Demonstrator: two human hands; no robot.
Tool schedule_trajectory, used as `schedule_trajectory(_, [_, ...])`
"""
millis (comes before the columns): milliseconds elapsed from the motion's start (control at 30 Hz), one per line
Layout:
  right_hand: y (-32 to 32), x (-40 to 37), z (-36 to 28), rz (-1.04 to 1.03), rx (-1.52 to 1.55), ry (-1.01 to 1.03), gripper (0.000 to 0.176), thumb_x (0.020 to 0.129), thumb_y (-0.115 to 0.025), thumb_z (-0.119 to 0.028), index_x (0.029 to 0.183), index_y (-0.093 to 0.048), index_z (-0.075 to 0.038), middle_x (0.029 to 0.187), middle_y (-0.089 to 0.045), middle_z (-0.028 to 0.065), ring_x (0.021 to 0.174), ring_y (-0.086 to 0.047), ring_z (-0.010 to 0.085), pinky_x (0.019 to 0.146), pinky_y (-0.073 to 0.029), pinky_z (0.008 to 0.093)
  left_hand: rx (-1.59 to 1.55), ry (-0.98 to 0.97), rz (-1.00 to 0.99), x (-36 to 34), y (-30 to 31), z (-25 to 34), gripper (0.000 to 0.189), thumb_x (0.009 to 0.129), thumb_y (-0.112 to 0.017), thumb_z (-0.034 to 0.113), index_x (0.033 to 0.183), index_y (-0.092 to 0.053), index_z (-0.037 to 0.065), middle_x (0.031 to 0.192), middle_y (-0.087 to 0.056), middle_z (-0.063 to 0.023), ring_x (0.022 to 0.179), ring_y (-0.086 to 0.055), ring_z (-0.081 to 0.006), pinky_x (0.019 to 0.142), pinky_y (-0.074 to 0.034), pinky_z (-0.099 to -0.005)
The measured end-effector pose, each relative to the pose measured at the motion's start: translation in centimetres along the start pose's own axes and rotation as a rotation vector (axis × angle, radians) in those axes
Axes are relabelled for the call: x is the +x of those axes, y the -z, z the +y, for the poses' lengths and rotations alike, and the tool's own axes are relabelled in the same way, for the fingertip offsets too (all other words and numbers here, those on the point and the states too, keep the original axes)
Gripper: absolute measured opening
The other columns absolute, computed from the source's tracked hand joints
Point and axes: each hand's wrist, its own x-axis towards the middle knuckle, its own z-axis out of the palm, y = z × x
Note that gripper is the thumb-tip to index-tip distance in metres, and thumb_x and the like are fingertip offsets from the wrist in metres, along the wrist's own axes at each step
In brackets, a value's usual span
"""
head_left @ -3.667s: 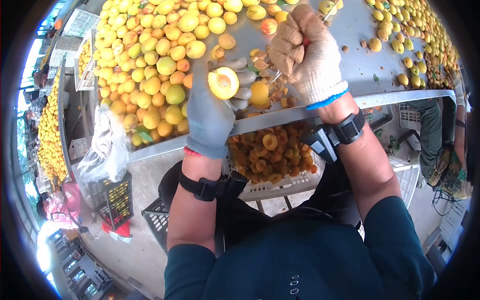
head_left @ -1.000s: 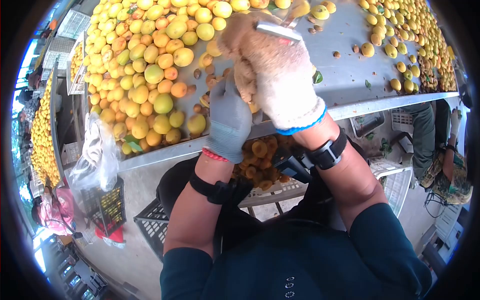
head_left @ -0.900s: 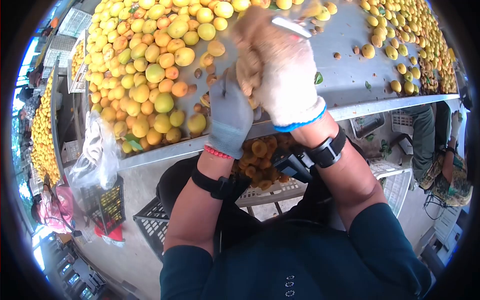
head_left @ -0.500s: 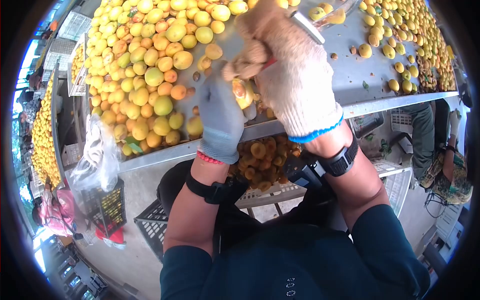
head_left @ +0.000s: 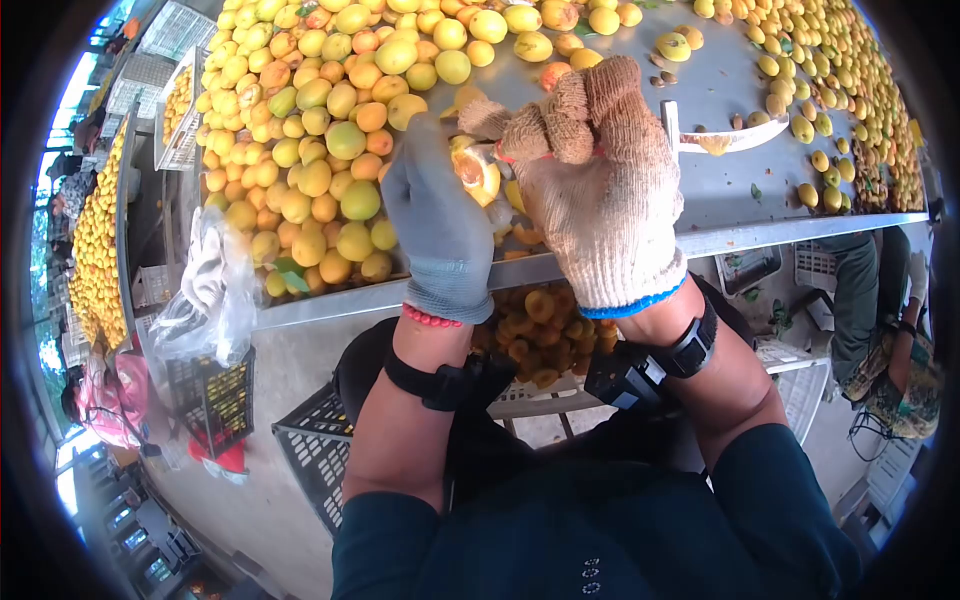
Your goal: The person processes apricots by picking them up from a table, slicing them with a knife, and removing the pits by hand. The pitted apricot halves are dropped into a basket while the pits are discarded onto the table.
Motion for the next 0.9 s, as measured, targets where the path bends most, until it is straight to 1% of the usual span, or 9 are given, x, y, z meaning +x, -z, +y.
schedule_trajectory(133, [0.0, -0.7, -0.9, -0.046, 0.192, -0.132, 0.021, 0.091, -0.063, -0.005, 0.111, -0.060, -0.007, 0.101, -0.062, 0.0076, 0.092, -0.063, 0.0279, 0.086, -0.052, 0.0389, 0.207, -0.214, 0.164, -0.5, -0.2, -0.4, 0.032, 0.084, -0.065, 0.003, 0.114, -0.055, -0.002, 0.095, -0.062, -0.0167, 0.093, -0.063, -0.0275, 0.082, -0.049, -0.0401])
schedule_trajectory(233, [-0.3, -0.9, -1.0, -0.078, 0.257, -0.166, 0.028, 0.090, -0.064, 0.000, 0.117, -0.061, -0.006, 0.107, -0.065, 0.0085, 0.096, -0.063, 0.0283, 0.085, -0.053, 0.0360, 0.158, -0.130, 0.012, -0.2, 0.7, 0.2, 0.044, 0.078, -0.068, -0.001, 0.120, -0.054, -0.004, 0.097, -0.062, -0.0174, 0.085, -0.062, -0.0266, 0.073, -0.050, -0.0363])
schedule_trajectory(333, [0.7, -0.9, 0.0, -0.151, -0.071, 0.146, 0.035, 0.087, -0.065, 0.002, 0.122, -0.062, -0.006, 0.115, -0.067, 0.0110, 0.101, -0.066, 0.0276, 0.086, -0.054, 0.0330, -0.175, 0.035, -0.172, 0.0, 0.8, 0.1, 0.055, 0.079, -0.070, 0.001, 0.129, -0.048, -0.006, 0.101, -0.063, -0.0150, 0.077, -0.062, -0.0222, 0.064, -0.051, -0.0350])
schedule_trajectory(400, [2.0, 0.0, 0.8, -0.191, -0.290, 0.400, 0.035, 0.087, -0.064, 0.001, 0.122, -0.061, -0.006, 0.116, -0.066, 0.0120, 0.101, -0.066, 0.0269, 0.086, -0.054, 0.0324, -0.558, 0.338, -0.317, 0.8, 0.8, -0.1, 0.058, 0.080, -0.071, 0.003, 0.132, -0.046, -0.007, 0.103, -0.064, -0.0136, 0.075, -0.061, -0.0196, 0.060, -0.050, -0.0345])
schedule_trajectory(533, [4.2, 2.4, 0.7, -0.278, -0.266, 0.487, 0.027, 0.092, -0.061, -0.006, 0.118, -0.057, -0.006, 0.108, -0.062, 0.0111, 0.094, -0.062, 0.0260, 0.081, -0.051, 0.0339, -1.074, 0.526, -0.446, 0.4, 0.8, -1.2, 0.063, 0.082, -0.074, 0.009, 0.135, -0.044, -0.008, 0.108, -0.065, -0.0133, 0.084, -0.063, -0.0188, 0.069, -0.054, -0.0349])
schedule_trajectory(733, [4.1, 2.5, -0.6, -0.196, 0.169, 0.169, 0.018, 0.098, -0.057, -0.015, 0.112, -0.051, -0.007, 0.096, -0.056, 0.0097, 0.084, -0.055, 0.0246, 0.075, -0.047, 0.0361, -0.870, 0.342, -0.237, -0.8, 0.3, 0.0, 0.043, 0.089, -0.063, 0.002, 0.129, -0.049, -0.002, 0.112, -0.063, -0.0123, 0.088, -0.065, -0.0160, 0.070, -0.055, -0.0262])
schedule_trajectory(767, [3.3, 2.4, -1.2, -0.199, 0.426, -0.008, 0.017, 0.099, -0.056, -0.017, 0.111, -0.050, -0.007, 0.094, -0.055, 0.0095, 0.082, -0.054, 0.0244, 0.073, -0.046, 0.0364, -0.816, 0.287, -0.201, -0.9, 0.2, -0.3, 0.041, 0.089, -0.063, 0.001, 0.128, -0.050, -0.002, 0.112, -0.063, -0.0118, 0.087, -0.066, -0.0155, 0.070, -0.055, -0.0250])
schedule_trajectory(833, [1.0, 2.9, -2.2, -0.072, 1.305, -0.538, 0.027, 0.104, -0.050, -0.033, 0.086, -0.049, -0.013, 0.063, -0.045, 0.0024, 0.052, -0.044, 0.0173, 0.051, -0.039, 0.0294, -0.468, -0.003, -0.118, -1.3, 0.0, -0.5, 0.049, 0.084, -0.070, 0.004, 0.129, -0.049, -0.003, 0.113, -0.064, -0.0125, 0.093, -0.067, -0.0187, 0.079, -0.056, -0.0277])
schedule_trajectory(900, [0.8, 2.9, -2.7, -0.009, 1.223, -0.621, 0.027, 0.104, -0.049, -0.030, 0.084, -0.046, -0.013, 0.063, -0.045, 0.0027, 0.052, -0.044, 0.0172, 0.052, -0.039, 0.0312, -0.277, -0.004, -0.120, -1.1, 1.0, 0.5, 0.055, 0.079, -0.074, 0.006, 0.128, -0.050, -0.004, 0.111, -0.065, -0.0139, 0.097, -0.067, -0.0222, 0.083, -0.055, -0.0303])
